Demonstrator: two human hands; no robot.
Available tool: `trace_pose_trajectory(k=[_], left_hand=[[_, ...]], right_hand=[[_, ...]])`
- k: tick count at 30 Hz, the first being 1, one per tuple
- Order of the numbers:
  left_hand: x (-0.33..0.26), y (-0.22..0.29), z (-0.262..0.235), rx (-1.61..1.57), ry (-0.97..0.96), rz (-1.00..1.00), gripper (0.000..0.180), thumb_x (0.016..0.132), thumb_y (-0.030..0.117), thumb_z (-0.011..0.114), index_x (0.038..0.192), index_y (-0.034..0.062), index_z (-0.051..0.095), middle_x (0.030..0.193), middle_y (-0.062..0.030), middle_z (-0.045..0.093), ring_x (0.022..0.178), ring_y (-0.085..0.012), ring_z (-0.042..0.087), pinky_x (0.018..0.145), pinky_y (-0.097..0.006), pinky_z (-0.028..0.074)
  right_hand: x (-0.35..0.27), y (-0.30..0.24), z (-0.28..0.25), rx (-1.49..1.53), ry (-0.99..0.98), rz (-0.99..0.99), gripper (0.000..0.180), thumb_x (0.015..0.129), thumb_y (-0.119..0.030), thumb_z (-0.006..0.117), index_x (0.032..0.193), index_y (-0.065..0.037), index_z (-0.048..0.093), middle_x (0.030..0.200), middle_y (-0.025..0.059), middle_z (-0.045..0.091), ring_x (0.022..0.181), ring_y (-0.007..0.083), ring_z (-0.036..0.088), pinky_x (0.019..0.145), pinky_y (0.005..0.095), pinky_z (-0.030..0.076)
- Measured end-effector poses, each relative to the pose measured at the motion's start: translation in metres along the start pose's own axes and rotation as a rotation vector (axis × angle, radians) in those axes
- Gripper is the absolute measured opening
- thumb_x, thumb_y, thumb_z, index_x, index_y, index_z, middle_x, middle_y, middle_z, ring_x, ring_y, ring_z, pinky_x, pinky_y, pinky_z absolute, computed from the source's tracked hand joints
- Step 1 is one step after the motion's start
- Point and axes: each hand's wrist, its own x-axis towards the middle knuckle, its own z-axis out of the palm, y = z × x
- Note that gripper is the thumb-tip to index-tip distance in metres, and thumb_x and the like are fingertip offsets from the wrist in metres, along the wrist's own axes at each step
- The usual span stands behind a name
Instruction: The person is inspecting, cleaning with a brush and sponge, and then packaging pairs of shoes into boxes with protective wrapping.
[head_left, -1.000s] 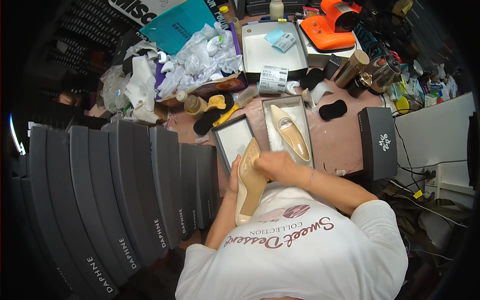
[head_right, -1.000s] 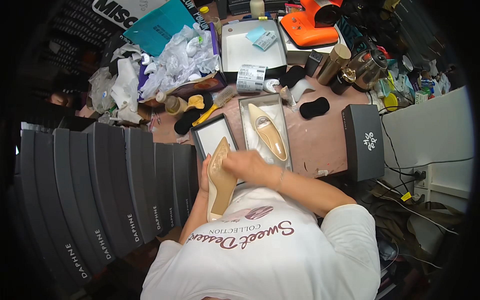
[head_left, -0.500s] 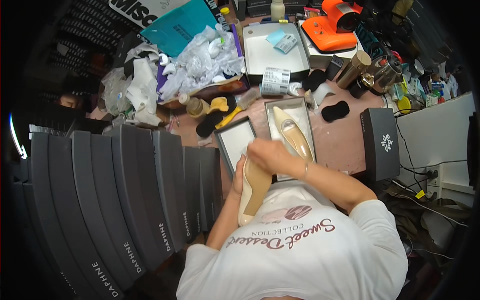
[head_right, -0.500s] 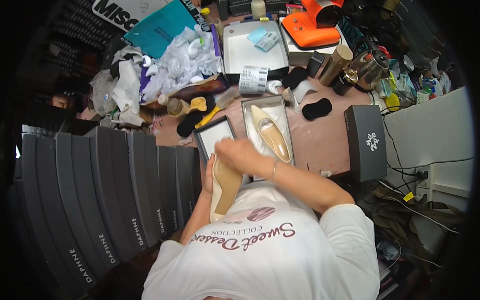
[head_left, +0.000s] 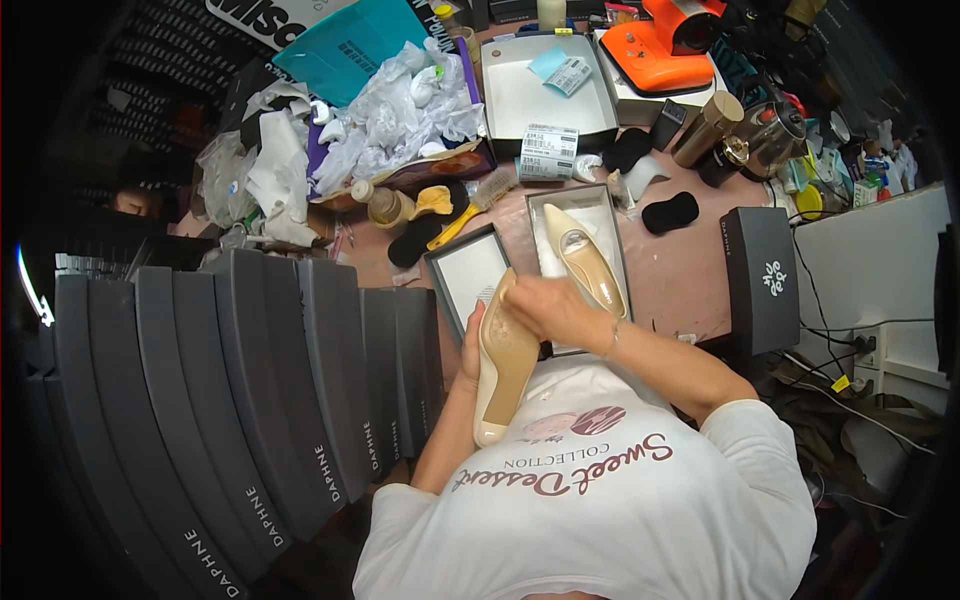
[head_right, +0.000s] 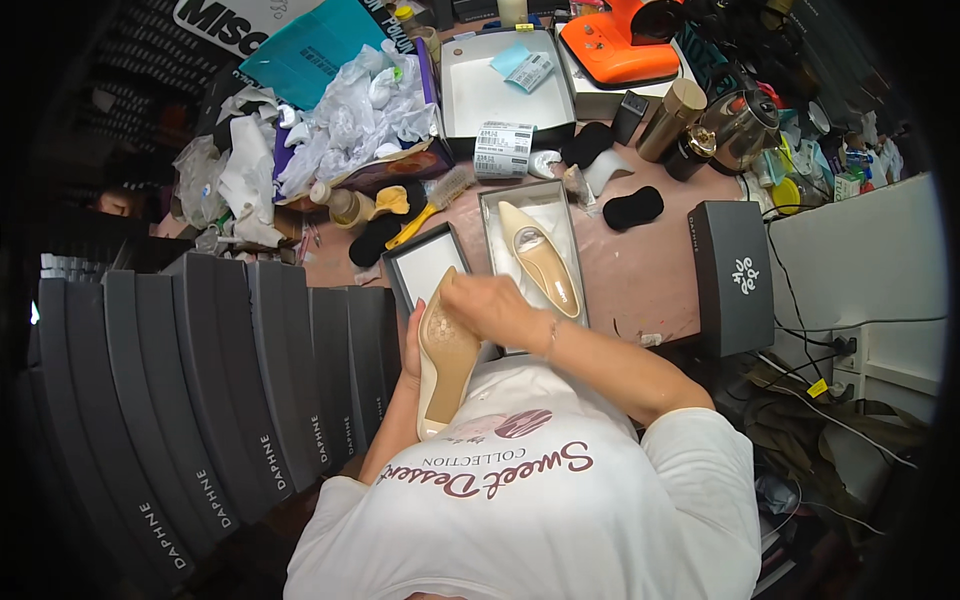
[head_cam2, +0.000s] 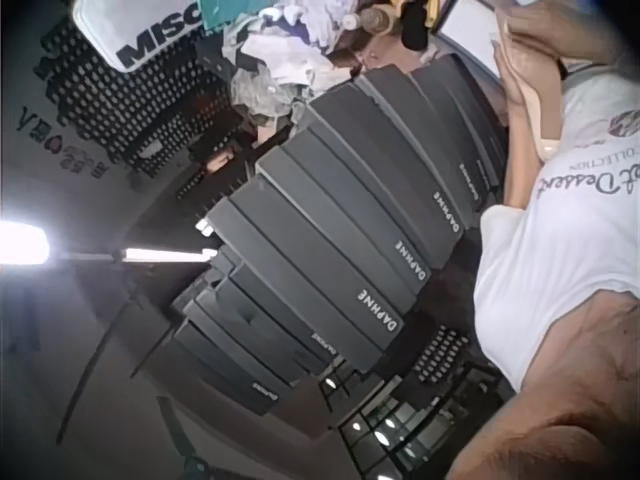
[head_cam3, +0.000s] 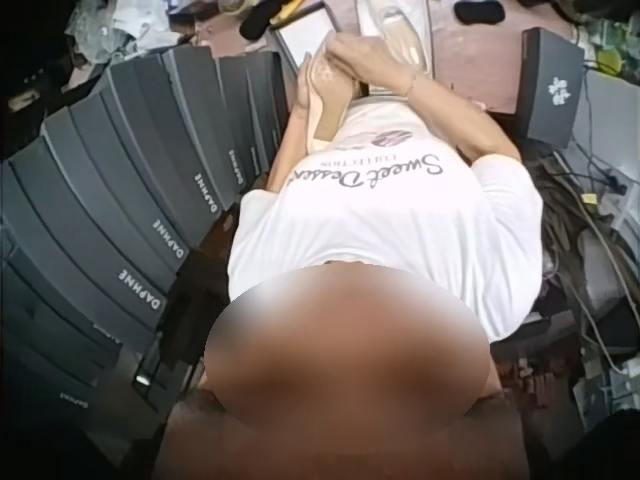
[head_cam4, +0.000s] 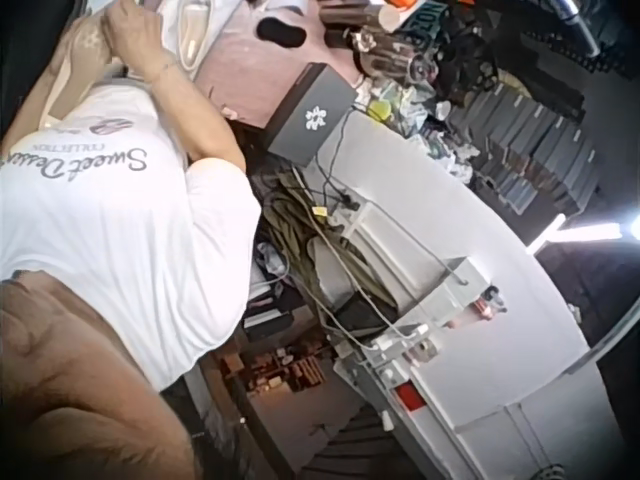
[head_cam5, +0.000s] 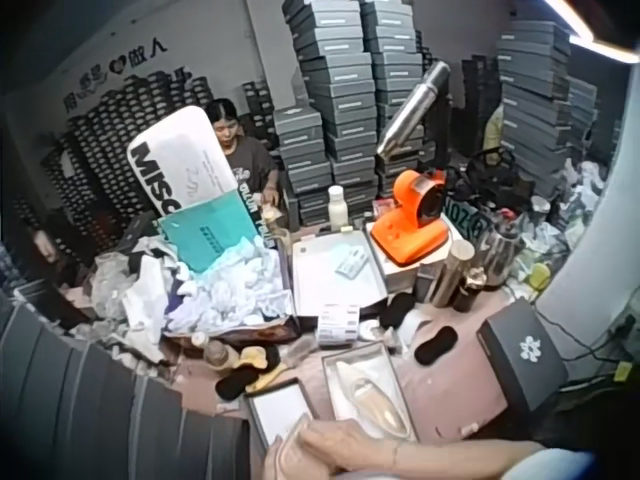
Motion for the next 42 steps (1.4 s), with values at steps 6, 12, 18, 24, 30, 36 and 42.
trace_pose_trajectory(k=[6,12,18,24,30,36,42], left_hand=[[0.003,0.006,-0.006,0.107,-0.208,-0.066,0.063,0.096,0.055,0.03,0.13,0.0052,0.046,0.101,-0.0201,0.062,0.08,-0.0287,0.066,0.069,-0.038,0.057],[-0.001,0.001,0.01,0.092,0.075,-0.061,0.062,0.095,0.056,0.03,0.123,0.0049,0.052,0.101,-0.0197,0.063,0.085,-0.0305,0.066,0.07,-0.037,0.056],[0.008,0.007,-0.016,0.199,0.006,-0.059,0.065,0.094,0.058,0.032,0.12,0.0014,0.052,0.103,-0.0186,0.064,0.09,-0.0287,0.065,0.079,-0.036,0.054],[0.007,-0.002,-0.017,0.085,0.15,0.155,0.063,0.092,0.057,0.037,0.124,0.0048,0.052,0.111,-0.0142,0.061,0.096,-0.0253,0.064,0.082,-0.035,0.053],[0.011,0.03,-0.026,0.332,0.048,0.107,0.065,0.093,0.057,0.033,0.121,0.0016,0.051,0.103,-0.0156,0.062,0.088,-0.0283,0.065,0.069,-0.036,0.056],[0.046,0.061,-0.049,1.164,0.335,0.597,0.064,0.096,0.029,0.05,0.146,0.0023,0.02,0.137,-0.0225,0.042,0.121,-0.0292,0.048,0.098,-0.034,0.04],[0.043,0.024,-0.034,1.263,0.199,0.657,0.055,0.094,0.031,0.054,0.139,0.0027,0.038,0.138,-0.0193,0.042,0.127,-0.0281,0.043,0.103,-0.037,0.036]], right_hand=[[-0.021,-0.01,-0.001,0.009,-0.111,-0.077,0.011,0.075,-0.009,0.061,0.079,-0.01,0.051,0.071,0.0057,0.051,0.06,0.0247,0.058,0.049,0.0344,0.047],[-0.003,-0.027,-0.007,-0.061,-0.215,-0.082,0.011,0.074,-0.011,0.062,0.082,-0.009,0.054,0.071,0.0067,0.055,0.062,0.0261,0.06,0.051,0.0369,0.049],[0.022,0.001,0.01,-0.139,-0.031,0.111,0.005,0.078,-0.012,0.06,0.079,-0.01,0.055,0.072,0.0075,0.058,0.062,0.027,0.061,0.048,0.038,0.048],[0.026,-0.005,0.008,-0.019,0.01,0.141,0.013,0.079,-0.017,0.062,0.074,-0.009,0.052,0.07,0.0083,0.056,0.062,0.0265,0.06,0.05,0.0367,0.048],[-0.025,0.081,-0.003,0.063,0.148,0.735,0.024,0.081,-0.02,0.062,0.097,-0.002,0.059,0.082,0.0183,0.063,0.072,0.0357,0.062,0.068,0.0438,0.049],[-0.07,0.081,-0.014,0.078,-0.06,0.846,0.022,0.082,-0.023,0.061,0.084,-0.002,0.067,0.08,0.0207,0.066,0.078,0.0357,0.064,0.071,0.0425,0.05],[-0.085,0.101,0.032,-0.524,-0.264,0.63,0.013,0.08,-0.017,0.061,0.082,-0.007,0.069,0.075,0.0125,0.065,0.07,0.0335,0.064,0.067,0.0417,0.05]])
